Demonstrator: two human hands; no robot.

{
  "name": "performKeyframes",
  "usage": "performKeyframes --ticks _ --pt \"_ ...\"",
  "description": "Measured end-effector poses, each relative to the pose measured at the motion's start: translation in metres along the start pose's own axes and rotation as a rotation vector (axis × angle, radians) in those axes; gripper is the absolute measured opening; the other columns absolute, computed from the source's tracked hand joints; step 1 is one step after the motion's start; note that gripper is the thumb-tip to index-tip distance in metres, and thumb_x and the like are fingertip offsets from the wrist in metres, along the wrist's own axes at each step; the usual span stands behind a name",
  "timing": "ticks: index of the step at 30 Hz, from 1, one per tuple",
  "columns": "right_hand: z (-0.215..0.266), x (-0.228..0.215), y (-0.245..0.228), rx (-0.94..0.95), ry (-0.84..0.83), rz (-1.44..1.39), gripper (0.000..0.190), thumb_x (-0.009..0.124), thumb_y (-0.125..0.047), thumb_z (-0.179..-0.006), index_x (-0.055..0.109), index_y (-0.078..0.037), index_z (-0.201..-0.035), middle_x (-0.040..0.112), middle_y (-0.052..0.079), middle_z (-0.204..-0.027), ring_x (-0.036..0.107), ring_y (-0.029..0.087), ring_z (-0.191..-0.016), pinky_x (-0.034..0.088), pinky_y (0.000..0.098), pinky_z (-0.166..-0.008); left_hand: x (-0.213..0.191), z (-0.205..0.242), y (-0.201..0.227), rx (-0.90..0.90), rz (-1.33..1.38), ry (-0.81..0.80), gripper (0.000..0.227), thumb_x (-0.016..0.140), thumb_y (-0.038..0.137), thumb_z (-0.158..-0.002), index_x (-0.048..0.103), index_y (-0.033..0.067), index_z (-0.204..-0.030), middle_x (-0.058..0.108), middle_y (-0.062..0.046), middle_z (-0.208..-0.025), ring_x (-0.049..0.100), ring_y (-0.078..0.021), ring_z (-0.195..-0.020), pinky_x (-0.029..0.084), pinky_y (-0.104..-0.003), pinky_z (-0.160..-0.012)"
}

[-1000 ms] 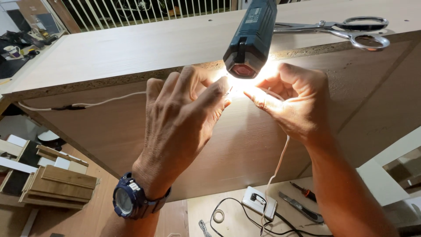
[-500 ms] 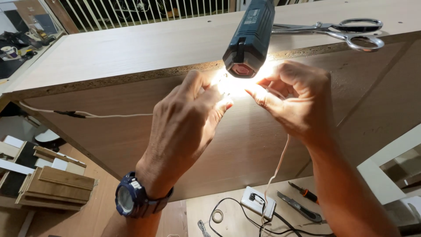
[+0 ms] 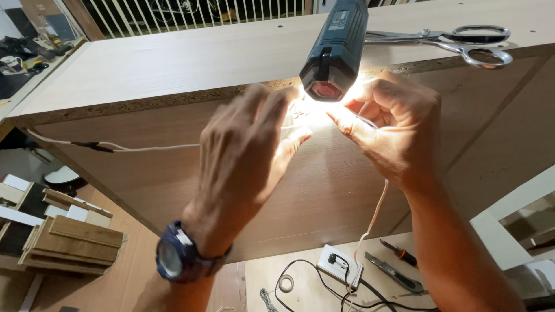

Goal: Soldering electrical wires together and insulating the connection with electrical tape on a wooden cabinet.

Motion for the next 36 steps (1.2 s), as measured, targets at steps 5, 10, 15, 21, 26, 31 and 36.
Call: performKeyframes --ticks 5,10,15,21,26,31,36 --pt "0.001 -0.003 0.004 0.013 0.023 0.015 0.031 0.091 0.005 -0.091 0.063 0.002 -0.078 0.063 0.008 -0.079 0.058 0.009 -0.064 0.050 0.0207 -0.054 -0.045 0.032 0.058 0.179 -0.014 0.453 0.020 0.081 0.007 -0.097 0.064 0.0062 -0.086 0.067 -0.011 -0.084 0.048 -0.0201 -0.063 0.036 -0.037 -0.060" --pt "-0.001 -0.002 0.001 0.024 0.008 0.011 0.027 0.088 0.005 -0.089 0.064 0.000 -0.079 0.062 0.007 -0.079 0.058 0.010 -0.065 0.052 0.0217 -0.056 0.008 0.052 0.015 -0.199 0.415 0.364 0.016 0.070 0.002 -0.097 0.068 -0.0003 -0.112 0.072 -0.010 -0.088 0.068 -0.0178 -0.075 0.060 -0.031 -0.073" --pt "0.001 0.001 -0.004 -0.005 -0.025 0.035 0.039 0.090 0.002 -0.088 0.055 -0.002 -0.070 0.065 0.009 -0.075 0.064 0.012 -0.066 0.057 0.0233 -0.055 -0.003 0.058 0.028 -0.058 0.165 0.469 0.010 0.072 0.005 -0.095 0.068 0.0039 -0.103 0.069 -0.009 -0.090 0.060 -0.0179 -0.081 0.051 -0.033 -0.073" --pt "0.007 0.007 0.008 0.038 -0.036 0.015 0.025 0.088 -0.002 -0.087 0.066 0.000 -0.077 0.067 0.009 -0.076 0.067 0.012 -0.068 0.058 0.0231 -0.061 -0.009 0.033 0.010 -0.167 -0.084 0.337 0.019 0.079 0.012 -0.095 0.068 0.0122 -0.111 0.059 -0.007 -0.097 0.053 -0.0277 -0.093 0.035 -0.042 -0.092" --pt "0.009 0.007 0.005 0.018 -0.072 0.119 0.018 0.086 -0.008 -0.089 0.070 0.000 -0.084 0.066 0.007 -0.076 0.063 0.010 -0.061 0.053 0.0221 -0.054 0.000 0.026 0.006 -0.139 -0.056 0.251 0.020 0.081 0.008 -0.096 0.070 0.0071 -0.112 0.059 -0.007 -0.088 0.055 -0.0299 -0.083 0.037 -0.041 -0.093" --pt "0.010 0.010 0.001 -0.025 -0.072 0.163 0.022 0.084 -0.007 -0.091 0.064 -0.001 -0.082 0.061 0.007 -0.075 0.064 0.013 -0.064 0.049 0.0258 -0.056 0.002 0.026 0.007 -0.081 -0.114 0.239 0.017 0.077 0.002 -0.097 0.070 0.0030 -0.112 0.062 -0.009 -0.095 0.053 -0.0312 -0.087 0.038 -0.045 -0.088" --pt "0.013 0.010 0.005 0.048 -0.069 0.126 0.020 0.083 -0.007 -0.090 0.065 -0.003 -0.082 0.065 0.006 -0.078 0.061 0.011 -0.064 0.051 0.0249 -0.056 -0.002 0.024 0.011 -0.058 -0.107 0.233 0.009 0.075 0.003 -0.099 0.070 0.0013 -0.106 0.054 -0.009 -0.092 0.049 -0.0309 -0.084 0.037 -0.044 -0.085"
Point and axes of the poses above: each hand's wrist, its own z-axis away from the middle knuckle, its own x-axis out of the palm, y = z × x, the point moved 9 cm from there along -z, towards the middle knuckle
